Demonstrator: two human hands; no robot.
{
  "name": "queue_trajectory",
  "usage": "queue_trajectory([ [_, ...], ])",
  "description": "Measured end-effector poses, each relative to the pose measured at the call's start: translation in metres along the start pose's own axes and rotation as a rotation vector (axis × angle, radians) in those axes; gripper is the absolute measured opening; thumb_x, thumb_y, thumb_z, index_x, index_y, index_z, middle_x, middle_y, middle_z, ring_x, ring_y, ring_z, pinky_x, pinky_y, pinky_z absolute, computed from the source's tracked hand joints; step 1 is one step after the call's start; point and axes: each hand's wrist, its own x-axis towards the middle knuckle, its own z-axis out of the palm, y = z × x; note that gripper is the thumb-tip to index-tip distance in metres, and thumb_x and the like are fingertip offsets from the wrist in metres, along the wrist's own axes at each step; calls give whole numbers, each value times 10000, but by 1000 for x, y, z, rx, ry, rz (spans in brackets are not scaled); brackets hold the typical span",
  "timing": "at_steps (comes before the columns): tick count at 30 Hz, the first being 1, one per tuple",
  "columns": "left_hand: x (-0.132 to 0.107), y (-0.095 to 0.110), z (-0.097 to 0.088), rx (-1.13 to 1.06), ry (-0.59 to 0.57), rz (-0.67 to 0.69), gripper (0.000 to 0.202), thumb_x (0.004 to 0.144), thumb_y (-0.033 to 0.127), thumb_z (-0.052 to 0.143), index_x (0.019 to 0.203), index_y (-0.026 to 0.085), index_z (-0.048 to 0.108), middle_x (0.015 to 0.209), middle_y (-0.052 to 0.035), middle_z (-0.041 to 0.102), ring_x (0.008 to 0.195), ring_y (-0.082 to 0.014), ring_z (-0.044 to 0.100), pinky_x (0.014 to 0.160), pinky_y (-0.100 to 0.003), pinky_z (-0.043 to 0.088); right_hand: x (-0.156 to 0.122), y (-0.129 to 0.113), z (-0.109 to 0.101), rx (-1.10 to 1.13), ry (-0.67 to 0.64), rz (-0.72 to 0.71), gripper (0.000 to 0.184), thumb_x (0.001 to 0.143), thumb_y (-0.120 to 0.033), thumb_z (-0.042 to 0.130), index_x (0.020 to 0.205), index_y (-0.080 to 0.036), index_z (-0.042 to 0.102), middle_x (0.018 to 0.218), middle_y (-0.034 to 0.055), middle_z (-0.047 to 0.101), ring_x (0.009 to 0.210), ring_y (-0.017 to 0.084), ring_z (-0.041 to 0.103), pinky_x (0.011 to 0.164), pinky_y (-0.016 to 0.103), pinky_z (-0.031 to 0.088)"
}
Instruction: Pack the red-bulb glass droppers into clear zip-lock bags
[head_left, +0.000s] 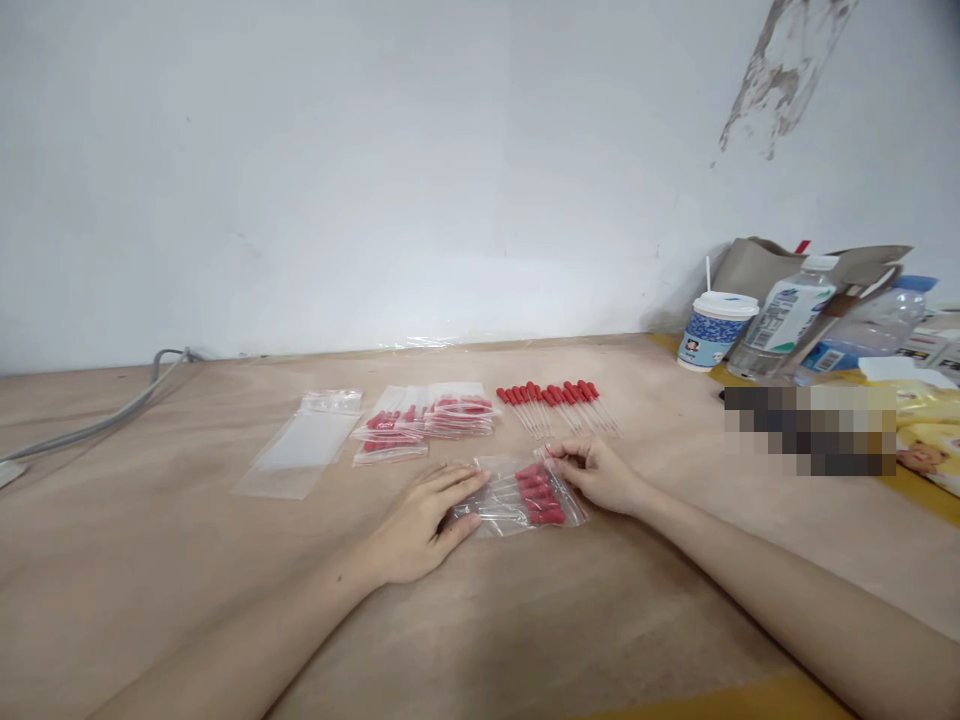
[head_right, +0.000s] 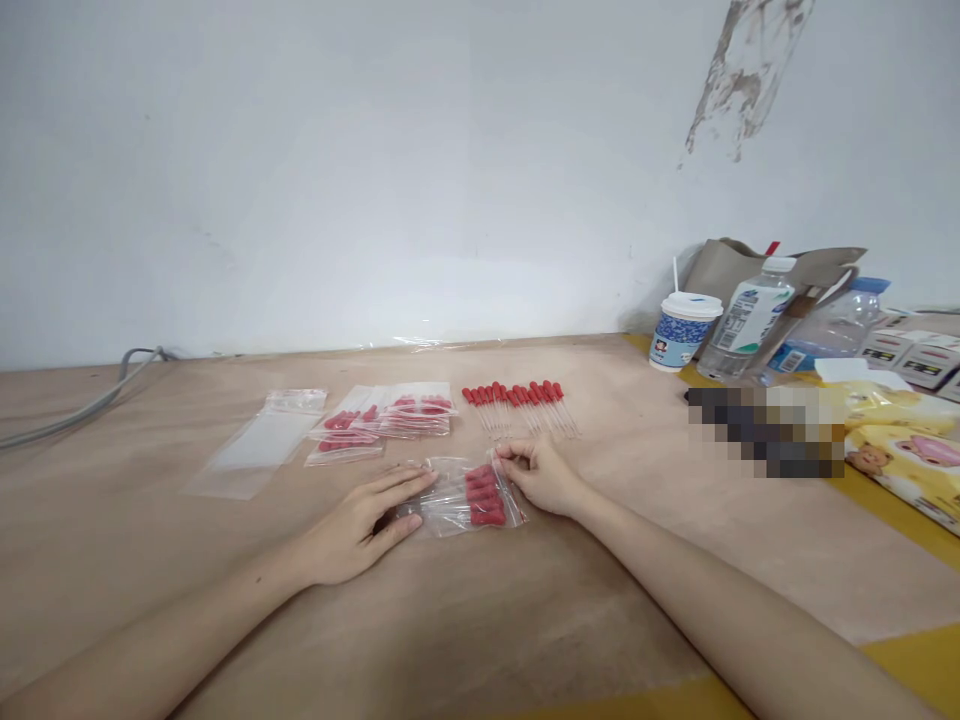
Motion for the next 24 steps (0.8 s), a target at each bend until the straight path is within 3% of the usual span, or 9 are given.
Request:
queue_trajectory([
  [3,0,0,0,-2,-5,4,424,890,318,442,1305,250,390,1309,-56,450,1209,-221,397,999,-434,330,-3,-4,-4,10,79,65,354,748,-505,506,839,-166,549,607,-30,579,430,57,459,415,179,341],
  [6,1,1,-1,-11,4,5,413,891,321,439,1297,259,401,1305,-55,453,1200,-226,409,990,-437,338,-6,-8,-7,26,135,217,434,701,-509,574,970,-176,499,553,-56,554,340,43,384,333,166,249],
  [10,1,1,-1,-39,-6,5,415,886,307,447,1296,258,404,1301,-53,458,1208,-220,400,996,-440,329,-11,-16,-4,92,-118,231,338,600,-393,708,810,-157,586,562,-30,594,449,76,500,411,183,368],
  [12,1,0,-2,-62,-11,-3,414,884,312,454,1292,262,409,1307,-49,453,1214,-216,392,1005,-440,316,-14,-20,-3,180,-130,247,257,639,-364,683,763,-153,605,594,-17,620,490,85,540,456,193,417],
  [15,2,-3,-3,-57,11,-21,375,888,346,452,1255,272,458,1314,-37,445,1238,-225,355,1033,-483,240,-19,-25,-2,404,-118,341,196,699,-277,638,844,-147,622,731,33,672,626,123,620,581,242,496],
  [18,2,-2,-5,16,104,-54,354,894,389,425,1215,264,506,1309,-37,452,1259,-245,315,1040,-520,176,-24,-31,4,581,-123,406,187,731,-212,598,894,-122,620,833,84,681,702,154,646,673,297,514],
  [21,1,10,-7,145,169,13,616,778,560,510,1283,216,431,1354,-80,385,1271,-307,266,1040,-535,139,-30,-37,18,708,-171,414,193,779,-227,557,921,-107,607,888,107,672,775,165,650,778,324,489],
  [23,-2,22,-6,236,144,102,865,667,660,547,1338,156,342,1388,-131,313,1266,-354,245,1037,-539,130,-35,-40,27,779,-271,390,225,800,-251,541,985,-128,578,957,105,653,849,170,639,825,342,464],
  [24,-3,29,-4,276,121,132,879,676,653,539,1347,128,319,1386,-151,307,1258,-360,259,1034,-531,150,-38,-41,31,803,-338,378,242,804,-260,542,1016,-145,559,991,100,641,887,172,628,838,351,454],
])
